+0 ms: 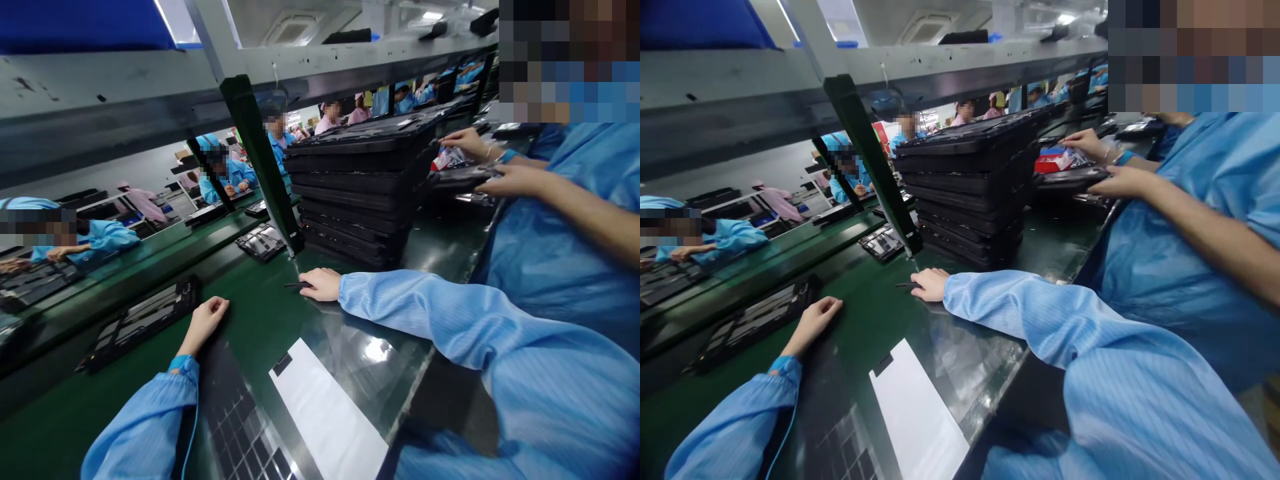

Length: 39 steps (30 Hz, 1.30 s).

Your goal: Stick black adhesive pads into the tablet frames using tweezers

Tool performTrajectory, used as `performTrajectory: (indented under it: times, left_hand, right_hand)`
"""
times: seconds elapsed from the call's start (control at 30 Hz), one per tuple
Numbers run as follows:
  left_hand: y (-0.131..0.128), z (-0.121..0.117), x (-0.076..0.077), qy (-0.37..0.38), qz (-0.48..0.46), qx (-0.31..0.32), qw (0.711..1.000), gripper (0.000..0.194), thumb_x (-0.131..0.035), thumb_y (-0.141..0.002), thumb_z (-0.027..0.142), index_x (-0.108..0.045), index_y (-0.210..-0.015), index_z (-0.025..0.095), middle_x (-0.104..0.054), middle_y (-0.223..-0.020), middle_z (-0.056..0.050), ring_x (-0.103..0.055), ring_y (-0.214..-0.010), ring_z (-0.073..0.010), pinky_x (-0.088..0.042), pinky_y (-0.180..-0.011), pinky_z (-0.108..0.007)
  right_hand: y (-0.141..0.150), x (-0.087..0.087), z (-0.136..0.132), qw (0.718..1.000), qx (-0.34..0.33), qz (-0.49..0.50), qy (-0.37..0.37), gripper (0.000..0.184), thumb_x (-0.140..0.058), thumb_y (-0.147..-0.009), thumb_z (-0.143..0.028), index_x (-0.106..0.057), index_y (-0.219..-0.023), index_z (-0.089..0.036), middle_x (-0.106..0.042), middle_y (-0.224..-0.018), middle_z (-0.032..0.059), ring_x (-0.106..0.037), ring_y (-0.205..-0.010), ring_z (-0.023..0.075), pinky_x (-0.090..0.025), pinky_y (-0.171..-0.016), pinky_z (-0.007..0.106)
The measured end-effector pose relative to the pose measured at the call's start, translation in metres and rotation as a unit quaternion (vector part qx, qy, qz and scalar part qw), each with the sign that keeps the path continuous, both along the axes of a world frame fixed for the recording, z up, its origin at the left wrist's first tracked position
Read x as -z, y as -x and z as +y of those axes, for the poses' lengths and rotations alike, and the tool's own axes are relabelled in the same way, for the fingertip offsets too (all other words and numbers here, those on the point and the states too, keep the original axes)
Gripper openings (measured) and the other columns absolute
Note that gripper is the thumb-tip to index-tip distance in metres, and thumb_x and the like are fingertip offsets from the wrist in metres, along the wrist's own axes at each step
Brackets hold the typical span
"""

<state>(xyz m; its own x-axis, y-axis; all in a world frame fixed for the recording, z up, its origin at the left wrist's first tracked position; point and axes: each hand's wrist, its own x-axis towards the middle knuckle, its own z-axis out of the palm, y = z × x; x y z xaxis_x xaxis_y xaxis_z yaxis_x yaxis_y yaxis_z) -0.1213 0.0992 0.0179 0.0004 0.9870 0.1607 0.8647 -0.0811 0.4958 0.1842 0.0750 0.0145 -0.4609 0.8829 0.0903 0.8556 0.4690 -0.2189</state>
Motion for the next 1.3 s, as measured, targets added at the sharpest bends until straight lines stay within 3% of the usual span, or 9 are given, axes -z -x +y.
performTrajectory:
  times: [0.67, 0.87, 1.03, 1.2, 1.3]
  left_hand:
    - [-0.002, -0.003, -0.006, 0.002, 0.018, 0.015, 1.000, 0.038, -0.047, -0.063, 0.052, -0.058, -0.067, 0.017, -0.057, -0.057, -0.001, -0.050, -0.057, -0.0157, -0.036, -0.055, -0.025]
    - [-0.004, -0.002, -0.006, 0.018, -0.022, 0.008, 1.000, 0.032, -0.049, -0.063, 0.048, -0.057, -0.065, 0.016, -0.054, -0.057, 0.000, -0.048, -0.059, -0.0146, -0.034, -0.056, -0.024]
    - [-0.011, -0.001, -0.014, 0.093, -0.101, 0.017, 0.990, 0.035, -0.058, -0.061, 0.046, -0.061, -0.068, 0.012, -0.057, -0.060, -0.001, -0.052, -0.060, -0.0134, -0.038, -0.057, -0.023]
    - [-0.034, 0.024, -0.023, 0.118, -0.163, 0.044, 0.979, 0.040, -0.056, -0.076, 0.045, -0.058, -0.099, 0.012, -0.062, -0.093, -0.006, -0.058, -0.079, -0.0117, -0.046, -0.069, -0.023]
    - [-0.048, 0.045, -0.017, 0.096, -0.158, 0.038, 0.982, 0.035, -0.053, -0.083, 0.040, -0.055, -0.104, 0.012, -0.059, -0.100, -0.006, -0.058, -0.085, -0.0148, -0.049, -0.074, -0.031]
  right_hand:
    - [-0.001, -0.001, 0.000, 1.000, -0.003, -0.007, -0.001, 0.025, -0.041, -0.084, -0.040, -0.055, -0.097, -0.022, -0.063, -0.098, 0.0045, -0.060, -0.088, 0.0198, -0.039, -0.066, 0.026]
    - [-0.002, 0.001, 0.000, 1.000, -0.003, 0.000, 0.005, 0.025, -0.042, -0.084, -0.039, -0.056, -0.097, -0.022, -0.063, -0.099, 0.0051, -0.060, -0.088, 0.0196, -0.038, -0.067, 0.026]
    - [-0.001, 0.002, 0.001, 1.000, -0.018, 0.015, 0.016, 0.025, -0.043, -0.085, -0.037, -0.059, -0.096, -0.020, -0.064, -0.096, 0.0057, -0.060, -0.085, 0.0188, -0.038, -0.065, 0.024]
    - [0.023, -0.013, 0.030, 0.997, -0.020, 0.054, 0.050, 0.029, -0.051, -0.082, -0.041, -0.065, -0.079, -0.016, -0.063, -0.076, 0.0047, -0.060, -0.077, 0.0169, -0.041, -0.066, 0.024]
    - [0.053, -0.027, 0.063, 0.995, 0.014, 0.084, 0.052, 0.030, -0.051, -0.084, -0.039, -0.063, -0.091, -0.012, -0.062, -0.088, 0.0066, -0.059, -0.084, 0.0164, -0.045, -0.074, 0.030]
